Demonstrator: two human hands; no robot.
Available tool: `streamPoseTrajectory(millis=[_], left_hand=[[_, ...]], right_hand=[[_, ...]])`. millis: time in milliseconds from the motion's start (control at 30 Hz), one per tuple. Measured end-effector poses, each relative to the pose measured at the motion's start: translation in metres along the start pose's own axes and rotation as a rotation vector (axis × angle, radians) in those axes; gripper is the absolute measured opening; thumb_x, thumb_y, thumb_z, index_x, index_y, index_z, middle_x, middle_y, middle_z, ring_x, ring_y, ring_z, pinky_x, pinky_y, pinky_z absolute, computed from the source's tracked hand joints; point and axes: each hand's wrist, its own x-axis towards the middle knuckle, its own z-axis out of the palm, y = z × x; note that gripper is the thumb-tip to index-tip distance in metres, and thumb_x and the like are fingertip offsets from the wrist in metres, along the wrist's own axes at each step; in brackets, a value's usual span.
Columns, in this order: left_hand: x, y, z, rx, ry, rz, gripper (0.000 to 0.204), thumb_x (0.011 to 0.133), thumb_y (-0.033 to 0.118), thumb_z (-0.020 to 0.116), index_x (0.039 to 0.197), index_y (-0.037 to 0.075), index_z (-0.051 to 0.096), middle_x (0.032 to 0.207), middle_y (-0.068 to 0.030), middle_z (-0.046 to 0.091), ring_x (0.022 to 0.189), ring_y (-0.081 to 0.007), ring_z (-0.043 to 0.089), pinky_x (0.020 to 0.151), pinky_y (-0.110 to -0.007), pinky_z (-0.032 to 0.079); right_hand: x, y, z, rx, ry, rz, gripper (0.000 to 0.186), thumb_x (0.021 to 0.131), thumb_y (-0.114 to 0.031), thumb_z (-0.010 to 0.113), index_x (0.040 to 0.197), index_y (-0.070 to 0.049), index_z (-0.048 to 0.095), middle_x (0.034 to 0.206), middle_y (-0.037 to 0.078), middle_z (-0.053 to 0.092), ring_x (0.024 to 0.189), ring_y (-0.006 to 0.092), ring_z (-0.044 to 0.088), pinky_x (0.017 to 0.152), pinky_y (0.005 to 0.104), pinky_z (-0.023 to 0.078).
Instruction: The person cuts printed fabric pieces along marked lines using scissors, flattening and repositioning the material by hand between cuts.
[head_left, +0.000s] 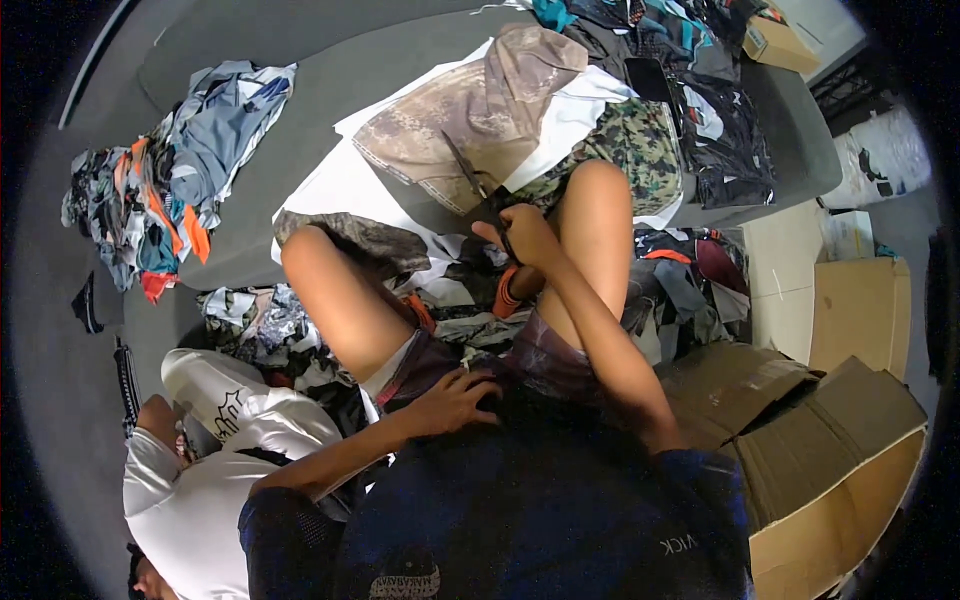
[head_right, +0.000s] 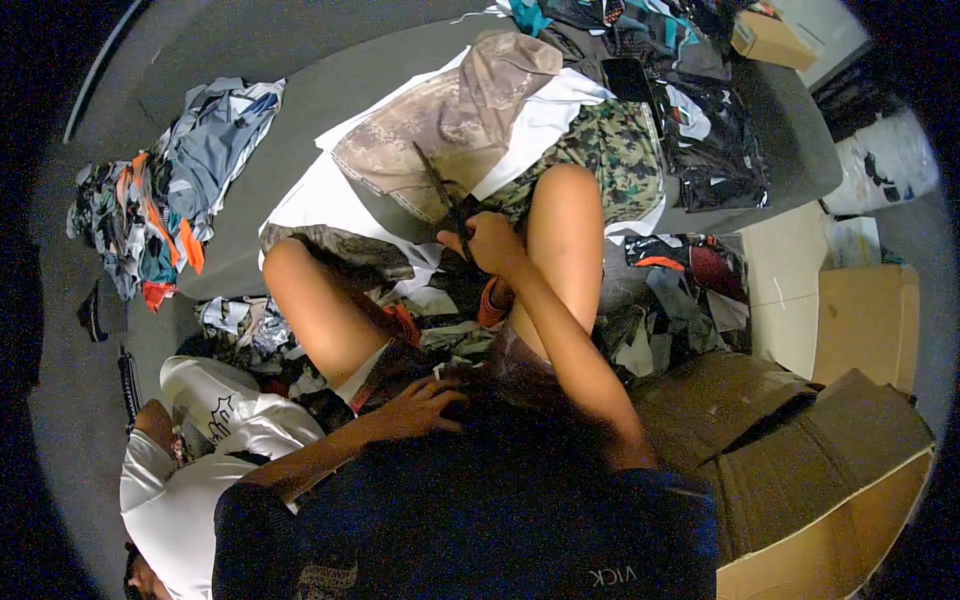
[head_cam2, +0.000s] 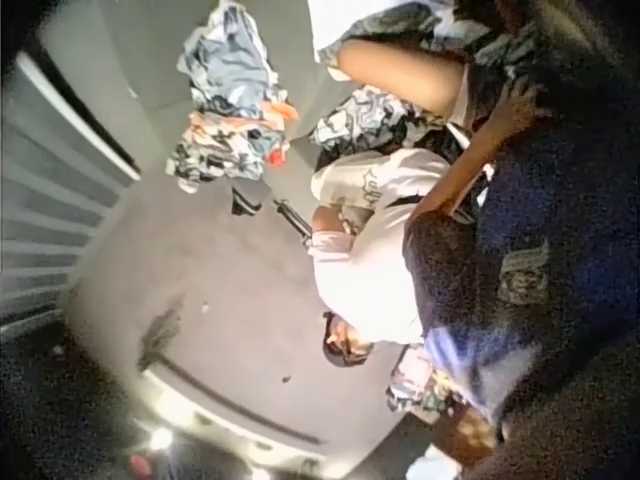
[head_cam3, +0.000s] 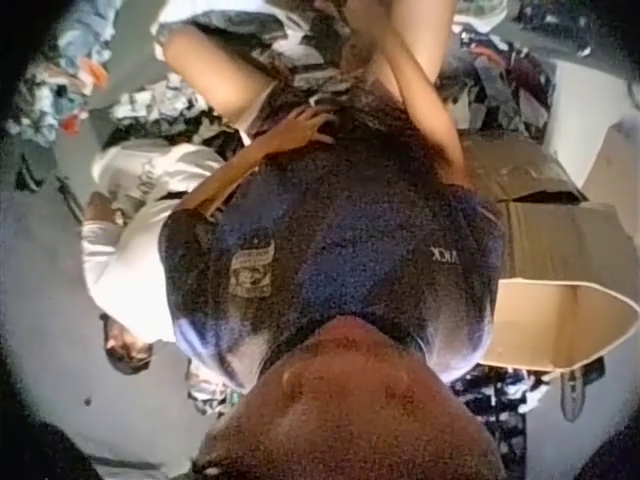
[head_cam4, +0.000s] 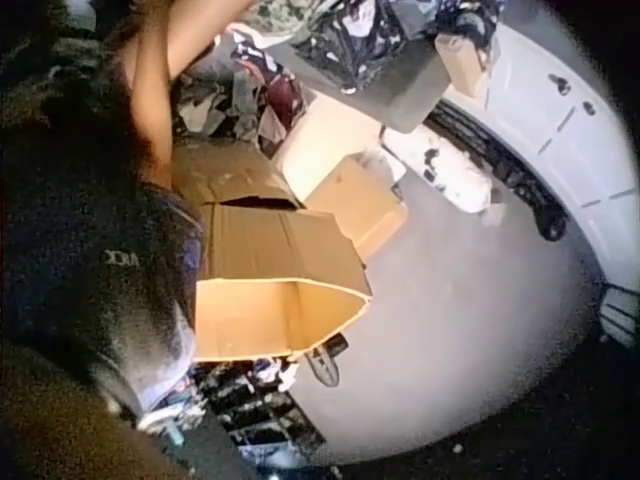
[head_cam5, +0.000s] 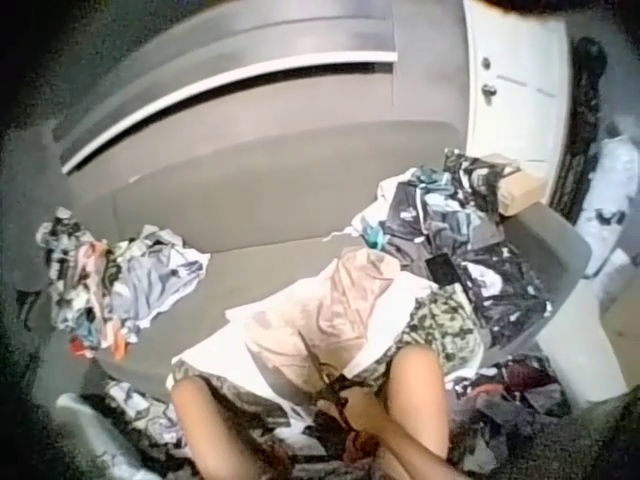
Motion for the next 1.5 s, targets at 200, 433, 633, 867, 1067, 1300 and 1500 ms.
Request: streamPoseTrajectory(millis=[200, 433, 633, 867, 1067, 1300, 1500], left_hand=[[0.004, -0.01, -0.02, -0.097, -0.528, -0.034, 0.045, 0.083, 0.031, 0.054, 0.128, 0.027, 0.052, 0.148, -0.0019, 0.033, 0.136, -0.0272, 0.03, 0.106, -0.046, 0.031], [0.003, -0.009, 0.008, 0.195, -0.025, 0.103, 0.043, 0.088, 0.031, 0.053, 0.129, 0.022, 0.051, 0.147, -0.0034, 0.033, 0.137, -0.0255, 0.029, 0.105, -0.041, 0.032], [0.006, -0.004, 0.022, 0.081, 0.162, 0.014, 0.036, 0.092, 0.03, 0.052, 0.125, 0.017, 0.054, 0.141, -0.0043, 0.037, 0.131, -0.0243, 0.034, 0.103, -0.04, 0.033], [0.012, -0.01, -0.01, -0.328, -0.114, -0.093, 0.033, 0.092, 0.029, 0.052, 0.122, 0.015, 0.051, 0.13, -0.0053, 0.044, 0.119, -0.024, 0.039, 0.101, -0.038, 0.032], [0.016, -0.012, -0.037, -0.708, -0.44, -0.209, 0.027, 0.091, 0.019, 0.054, 0.117, 0.011, 0.051, 0.122, -0.0076, 0.045, 0.107, -0.0255, 0.041, 0.099, -0.038, 0.029], [0.023, -0.051, -0.013, -1.073, -0.455, 0.259, 0.03, 0.089, 0.005, 0.039, 0.116, 0.007, 0.051, 0.126, -0.0113, 0.043, 0.111, -0.03, 0.039, 0.101, -0.041, 0.027], [0.048, -0.045, -0.032, -1.089, -0.341, 0.306, 0.031, 0.092, 0.0, 0.037, 0.113, 0.005, 0.059, 0.124, -0.0107, 0.048, 0.106, -0.027, 0.045, 0.093, -0.039, 0.037]], right_hand=[[0.002, 0.004, 0.004, -0.015, 0.016, -0.006, 0.057, 0.076, -0.042, 0.074, 0.053, 0.003, 0.048, 0.046, 0.012, 0.043, 0.043, 0.0282, 0.035, 0.048, 0.0395, 0.036], [-0.001, -0.001, -0.002, -0.013, 0.011, -0.018, 0.056, 0.077, -0.041, 0.074, 0.054, 0.003, 0.049, 0.046, 0.012, 0.043, 0.044, 0.0278, 0.033, 0.048, 0.0397, 0.035], [-0.001, 0.004, -0.001, -0.033, -0.011, -0.004, 0.054, 0.079, -0.04, 0.073, 0.057, 0.004, 0.051, 0.048, 0.013, 0.043, 0.044, 0.0264, 0.035, 0.048, 0.039, 0.035], [0.0, -0.011, -0.001, 0.049, -0.042, 0.187, 0.057, 0.078, -0.036, 0.077, 0.052, 0.001, 0.042, 0.047, 0.007, 0.035, 0.046, 0.019, 0.028, 0.047, 0.0343, 0.032], [-0.002, -0.001, 0.002, -0.009, 0.029, 0.062, 0.055, 0.078, -0.033, 0.077, 0.052, 0.001, 0.043, 0.047, 0.006, 0.034, 0.047, 0.0181, 0.028, 0.046, 0.0337, 0.032], [-0.001, -0.005, 0.004, 0.009, -0.024, 0.111, 0.05, 0.08, -0.033, 0.075, 0.056, 0.002, 0.048, 0.049, 0.006, 0.04, 0.047, 0.0187, 0.03, 0.047, 0.0344, 0.034], [-0.002, -0.002, 0.003, 0.074, 0.051, 0.004, 0.044, 0.082, -0.028, 0.074, 0.058, 0.001, 0.051, 0.05, 0.004, 0.039, 0.047, 0.016, 0.03, 0.046, 0.0317, 0.033]])
